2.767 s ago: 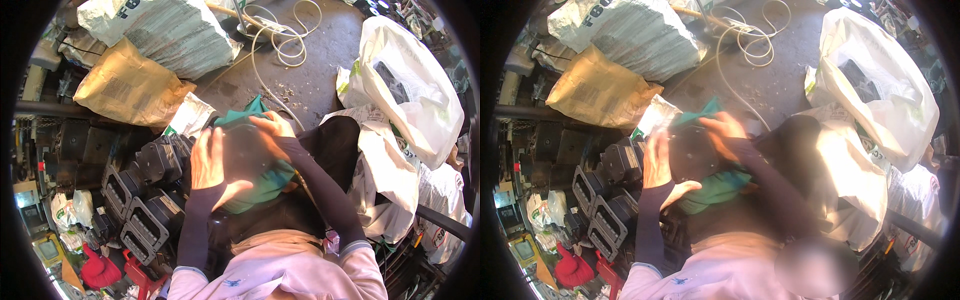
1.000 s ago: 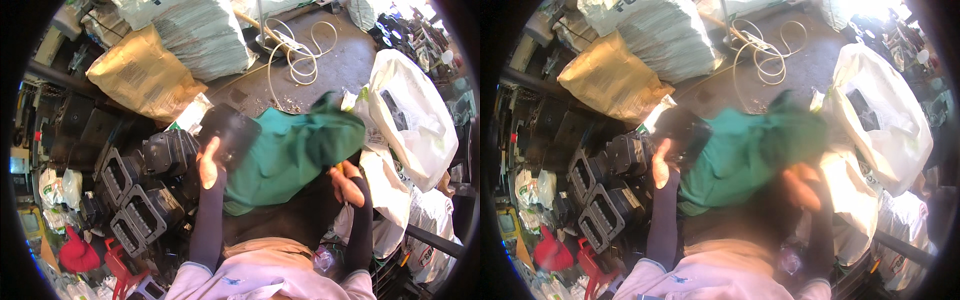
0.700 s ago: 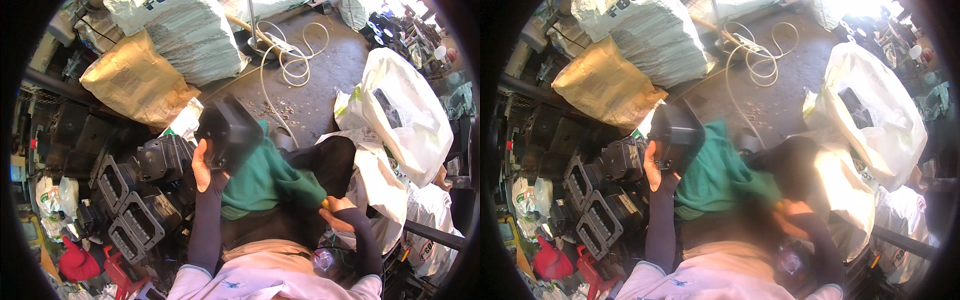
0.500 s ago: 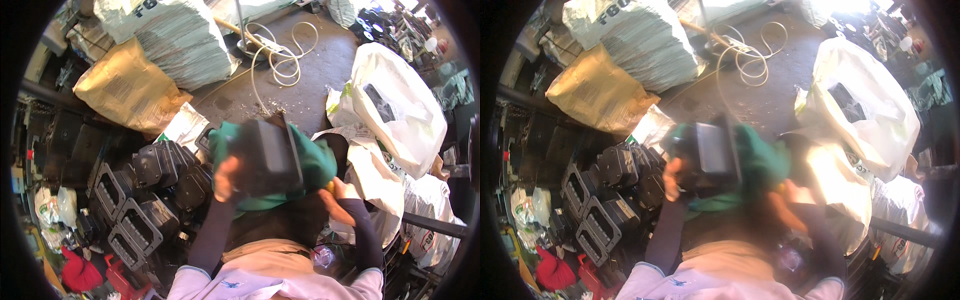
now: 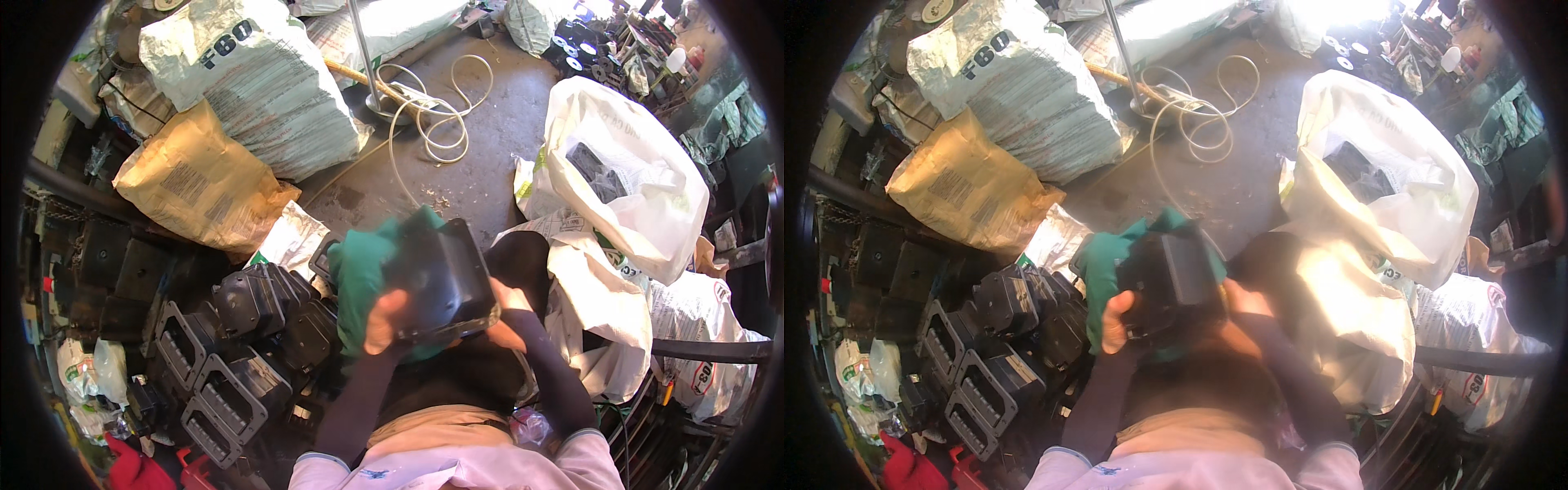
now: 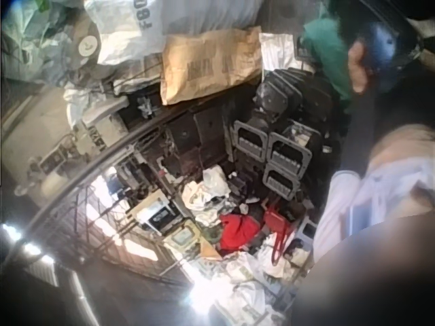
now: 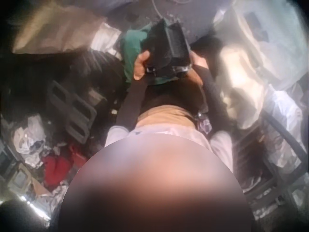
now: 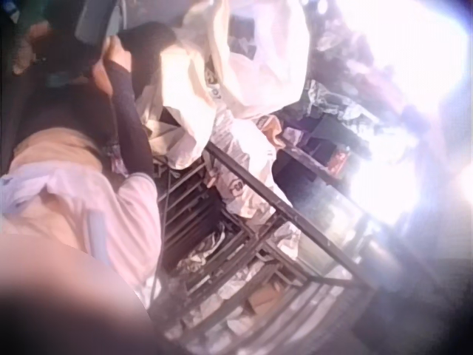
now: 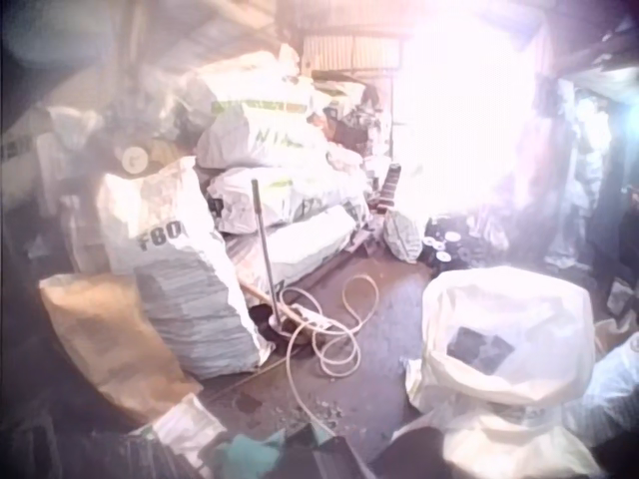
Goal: The person sits on the floor and repeatedly scrapes and wipes black plastic parts using a metal scraper and a green cloth. The person handles the parts one at a time, scraping surfaces and wiping them before setting them aside.
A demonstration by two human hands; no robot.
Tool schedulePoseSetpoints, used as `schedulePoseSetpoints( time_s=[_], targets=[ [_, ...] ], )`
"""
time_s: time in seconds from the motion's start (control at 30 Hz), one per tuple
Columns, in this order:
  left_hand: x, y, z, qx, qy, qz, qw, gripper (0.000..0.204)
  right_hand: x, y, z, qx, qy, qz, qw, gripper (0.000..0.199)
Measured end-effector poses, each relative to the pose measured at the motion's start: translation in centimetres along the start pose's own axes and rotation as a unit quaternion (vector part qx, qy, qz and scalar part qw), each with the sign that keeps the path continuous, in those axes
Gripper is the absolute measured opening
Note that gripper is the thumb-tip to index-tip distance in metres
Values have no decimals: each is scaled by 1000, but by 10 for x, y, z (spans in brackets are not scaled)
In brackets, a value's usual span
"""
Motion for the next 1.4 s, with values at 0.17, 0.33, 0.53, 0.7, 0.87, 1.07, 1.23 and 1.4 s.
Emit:
schedulePoseSetpoints(
  time_s=[0.17,0.33,0.53,0.7,0.87,1.07,1.23,1.4],
  targets=[
    [19,15,-52,-1,-21,93,995,52,-1,20,-2,-63,-32,19,997,38],
    [29,34,-79,41,-139,71,987,68,10,35,-15,-153,-131,123,972,32],
    [38,42,-91,-80,-163,-4,983,70,29,69,-41,-289,-143,82,943,33],
    [31,10,-74,-102,-94,-12,990,64,35,100,-30,-259,55,-74,962,58],
    [-29,-13,-88,-111,-153,-87,978,42,39,91,6,-483,110,12,869,80],
    [-118,-8,-111,-50,-230,-112,965,40,23,46,55,-113,70,55,990,55],
    [-141,-2,-125,-146,-330,-99,927,45,-19,5,66,-9,68,-10,998,38],
    [-144,9,-134,-232,-321,-79,915,50,-36,2,60,38,51,-59,996,30]
  ],
)
Point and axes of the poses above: each hand's wrist, its own x-axis away from the middle knuckle, its own y-axis out of the back of the hand, z = x × y, the point moved 4 cm from there along -x, towards the middle knuckle, and after that the axes turned 2 degrees about -y, right-handed, at the moved point
